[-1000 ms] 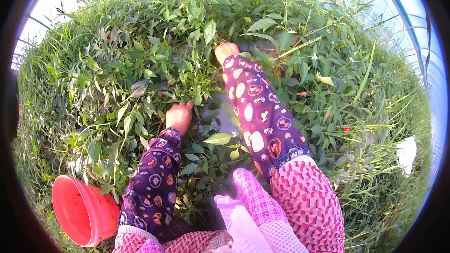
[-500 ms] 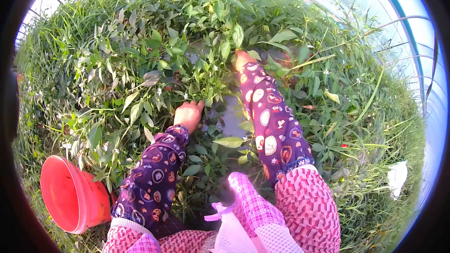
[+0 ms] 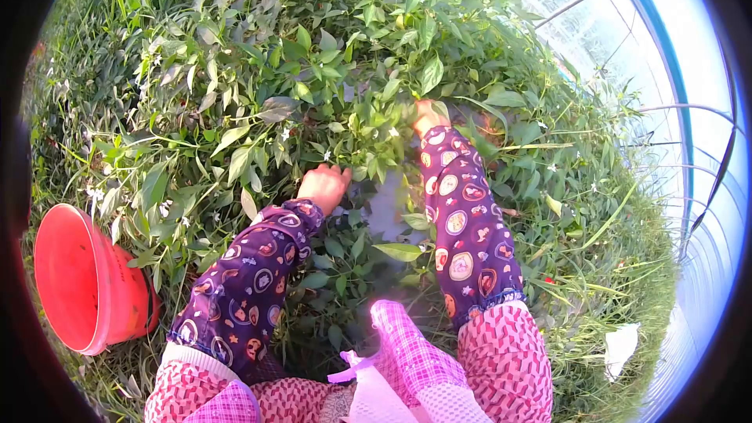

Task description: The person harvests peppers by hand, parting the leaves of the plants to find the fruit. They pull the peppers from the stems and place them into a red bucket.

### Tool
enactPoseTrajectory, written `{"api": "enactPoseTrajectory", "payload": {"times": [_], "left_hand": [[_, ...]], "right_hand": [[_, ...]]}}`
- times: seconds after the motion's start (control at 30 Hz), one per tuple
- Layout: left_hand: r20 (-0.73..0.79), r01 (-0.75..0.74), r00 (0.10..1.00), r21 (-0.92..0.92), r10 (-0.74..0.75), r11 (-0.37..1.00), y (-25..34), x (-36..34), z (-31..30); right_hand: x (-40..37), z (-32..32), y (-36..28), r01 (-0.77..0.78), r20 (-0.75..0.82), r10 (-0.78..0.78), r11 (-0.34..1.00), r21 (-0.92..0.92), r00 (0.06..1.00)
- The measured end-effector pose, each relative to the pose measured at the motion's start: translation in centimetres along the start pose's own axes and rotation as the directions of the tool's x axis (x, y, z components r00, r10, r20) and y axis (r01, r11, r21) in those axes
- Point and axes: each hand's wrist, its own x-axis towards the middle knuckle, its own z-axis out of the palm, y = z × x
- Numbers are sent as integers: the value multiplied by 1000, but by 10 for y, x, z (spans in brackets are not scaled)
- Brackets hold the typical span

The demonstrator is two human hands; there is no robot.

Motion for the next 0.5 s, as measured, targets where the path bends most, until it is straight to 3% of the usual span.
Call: {"api": "enactPoseTrajectory", "payload": {"times": [0.03, 0.1, 0.2, 0.23, 0.27, 0.3, 0.37, 0.4, 0.43, 0.5], "left_hand": [[-1, 8, 1000, -10, -8, 1000, -1, 0, 0], [6, -3, 1000, 0, 3, 1000, -2, 0, -2], [-27, -5, 1000, -47, 4, 999, -1, 3, 5], [-37, -7, 999, -47, 5, 999, -1, 3, 6], [-43, -13, 999, -42, 11, 999, -2, 4, 9], [-45, -12, 999, -52, 10, 999, -2, 3, 11], [-51, -22, 999, -67, 19, 998, -2, 4, 13], [-41, -20, 999, -60, 18, 998, -1, 3, 11], [-42, -21, 999, -63, 18, 998, -1, 3, 9], [-44, -30, 999, -68, 27, 997, 0, 3, 7]], "right_hand": [[5, 18, 20, 5, 7, -5, 1000, -9, 1000], [-17, -13, -12, 15, 91, -2, 991, -136, 996], [-43, -54, -40, 224, 259, -120, 880, -419, 958], [-49, -66, -48, 238, 280, -122, 871, -431, 952], [-53, -63, -57, 167, 19, -166, 979, -114, 986], [-56, -79, -72, -364, 238, 344, 931, 44, 908], [-61, -98, -43, -273, 475, 109, 917, 290, 873], [-74, -101, -54, -528, 510, 206, 561, 638, 835], [-79, -110, -67, -597, 448, 398, 595, 538, 801], [-84, -97, -58, -603, 464, 392, 416, 681, 794]]}}
